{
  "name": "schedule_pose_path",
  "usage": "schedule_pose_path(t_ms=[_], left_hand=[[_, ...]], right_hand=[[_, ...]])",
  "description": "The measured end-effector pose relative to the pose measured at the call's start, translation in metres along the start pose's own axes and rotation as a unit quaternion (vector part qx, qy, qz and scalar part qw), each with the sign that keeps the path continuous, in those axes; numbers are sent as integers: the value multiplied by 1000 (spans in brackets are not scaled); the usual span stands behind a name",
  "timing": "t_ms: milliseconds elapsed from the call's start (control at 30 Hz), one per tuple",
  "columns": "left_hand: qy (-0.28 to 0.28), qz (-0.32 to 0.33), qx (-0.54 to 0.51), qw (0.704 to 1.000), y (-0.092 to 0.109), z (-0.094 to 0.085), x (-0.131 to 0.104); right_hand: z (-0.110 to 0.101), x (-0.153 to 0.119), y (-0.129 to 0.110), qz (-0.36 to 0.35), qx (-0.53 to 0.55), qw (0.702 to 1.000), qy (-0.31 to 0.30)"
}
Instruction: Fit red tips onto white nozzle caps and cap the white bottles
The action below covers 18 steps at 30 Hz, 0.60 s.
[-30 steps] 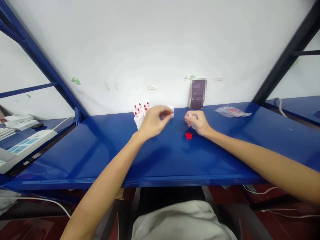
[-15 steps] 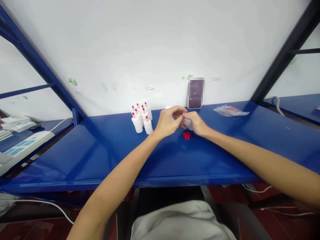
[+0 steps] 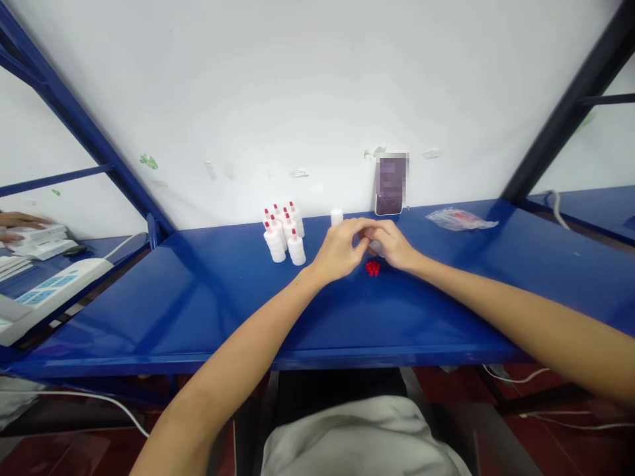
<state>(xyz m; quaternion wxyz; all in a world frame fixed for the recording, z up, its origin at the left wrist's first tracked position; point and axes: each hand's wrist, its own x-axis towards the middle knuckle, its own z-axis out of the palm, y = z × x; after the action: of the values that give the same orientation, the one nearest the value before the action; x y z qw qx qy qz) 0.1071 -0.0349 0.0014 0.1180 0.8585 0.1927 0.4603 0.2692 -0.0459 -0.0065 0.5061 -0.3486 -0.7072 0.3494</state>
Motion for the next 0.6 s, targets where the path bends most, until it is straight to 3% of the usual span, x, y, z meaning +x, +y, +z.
schedule_pose_path(t_ms=[200,300,367,467,600], left_hand=[[-12,-26,0,1000,-1,5,0],[23,-22,13,999,0,-7,6],[63,-35,42,997,0,-28,11],[118,-66,123,983,-3,-74,12],[87,-76,206,972,-15,-120,-2]], right_hand=[[0,1,7,-7,10,1000,-2],[-2,3,13,-2,9,1000,24],[-5,6,17,22,-4,999,50],[-12,11,23,91,10,993,79],[-23,17,33,116,20,988,100]])
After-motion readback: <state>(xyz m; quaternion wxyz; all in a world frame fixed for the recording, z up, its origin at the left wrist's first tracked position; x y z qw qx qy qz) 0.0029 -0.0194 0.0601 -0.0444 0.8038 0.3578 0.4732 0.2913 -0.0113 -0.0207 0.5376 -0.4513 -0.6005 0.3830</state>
